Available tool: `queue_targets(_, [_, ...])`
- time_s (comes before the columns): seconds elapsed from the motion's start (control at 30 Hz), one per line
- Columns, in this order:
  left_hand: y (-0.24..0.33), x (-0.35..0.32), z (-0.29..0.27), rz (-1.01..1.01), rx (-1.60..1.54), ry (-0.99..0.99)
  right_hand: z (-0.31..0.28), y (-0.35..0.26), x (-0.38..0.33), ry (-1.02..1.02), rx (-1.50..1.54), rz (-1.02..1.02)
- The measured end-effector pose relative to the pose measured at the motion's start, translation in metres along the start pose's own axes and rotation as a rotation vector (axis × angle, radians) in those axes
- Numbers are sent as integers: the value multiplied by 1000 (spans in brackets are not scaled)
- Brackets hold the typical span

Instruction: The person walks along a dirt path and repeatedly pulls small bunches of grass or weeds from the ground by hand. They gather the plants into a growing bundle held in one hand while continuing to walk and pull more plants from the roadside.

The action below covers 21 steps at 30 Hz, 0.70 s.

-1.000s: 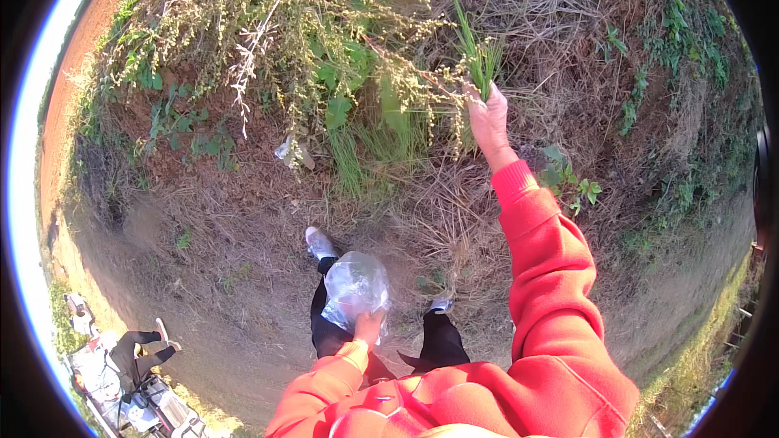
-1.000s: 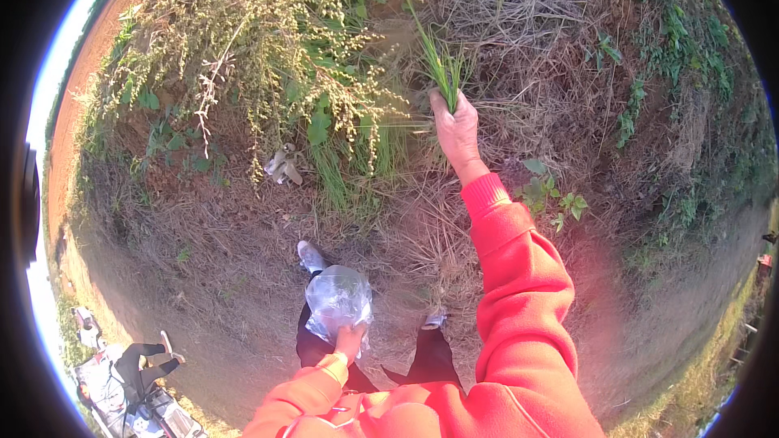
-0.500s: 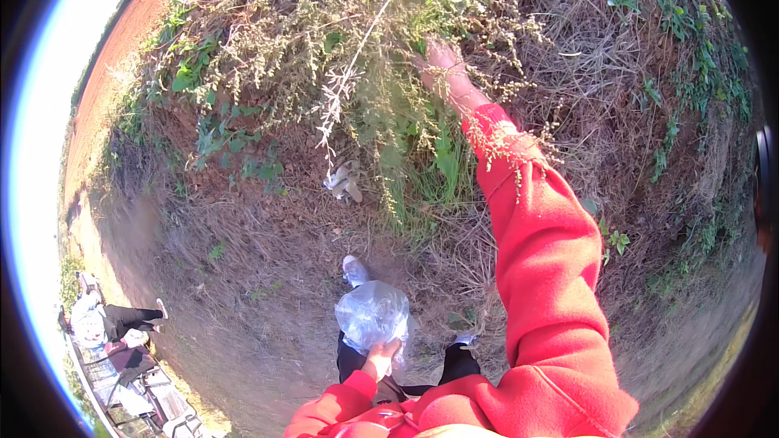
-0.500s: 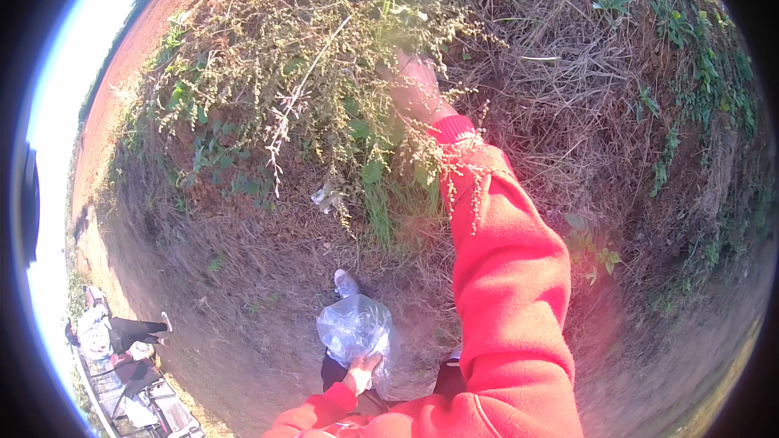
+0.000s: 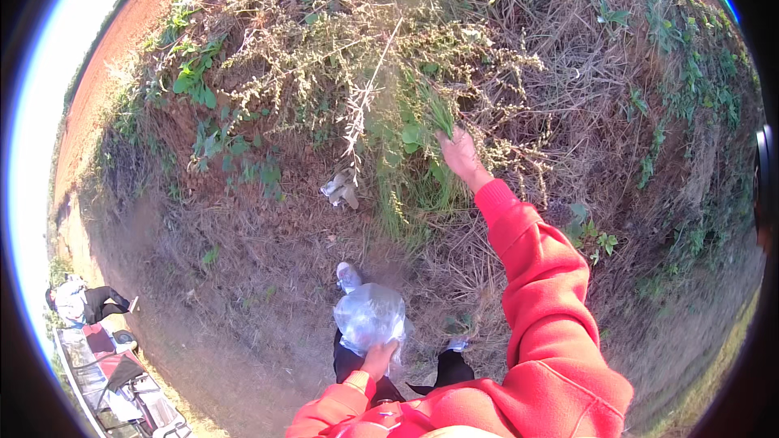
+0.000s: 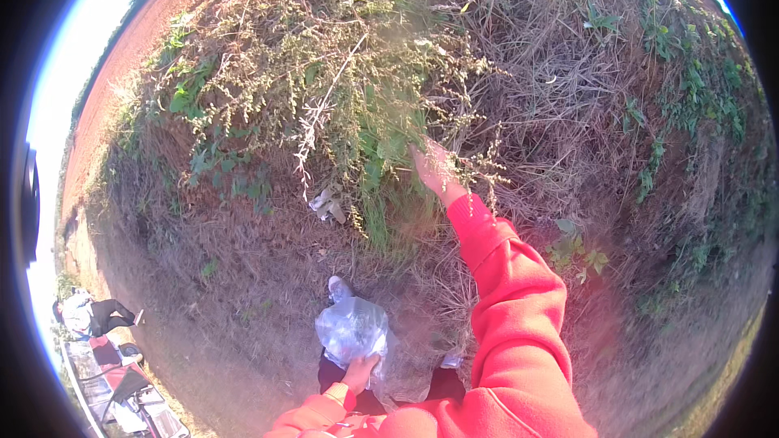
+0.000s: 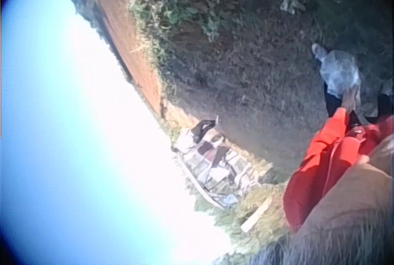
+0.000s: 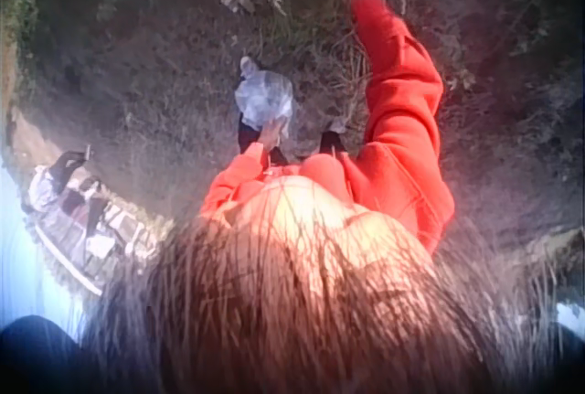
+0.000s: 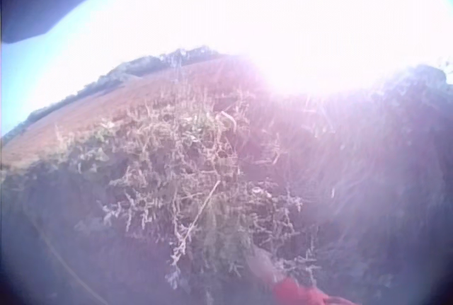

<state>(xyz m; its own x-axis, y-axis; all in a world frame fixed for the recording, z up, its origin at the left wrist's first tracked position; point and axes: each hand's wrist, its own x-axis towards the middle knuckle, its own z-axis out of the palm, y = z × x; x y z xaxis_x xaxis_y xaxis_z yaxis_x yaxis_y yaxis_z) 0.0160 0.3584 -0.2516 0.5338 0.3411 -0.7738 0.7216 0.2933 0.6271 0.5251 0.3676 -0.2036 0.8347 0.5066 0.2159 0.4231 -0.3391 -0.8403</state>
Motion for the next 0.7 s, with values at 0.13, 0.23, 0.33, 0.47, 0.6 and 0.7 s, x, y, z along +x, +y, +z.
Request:
queue_targets(0.13, [2, 5, 4, -31, 58, -24, -59, -35, -67, -154, -1, 28])
queue_targets(0.23, [10, 6, 6, 31, 125, -3, -78, -51, -26, 46, 425, -116])
queue_targets(0.33, [21, 7, 4, -100, 48, -41, -85, -53, 54, 288, 405, -44])
queue_targets(0.47, [38, 8, -3, -260, 30, -64, -75, -50, 133, 569, -98, -358])
queue_targets(0.6, [48, 11, -9, -272, 70, -122, -51, -51, 170, 626, -54, -136])
queue_targets(0.7, [49, 18, -13, -50, 287, -238, -42, -53, 174, 675, -222, -183])
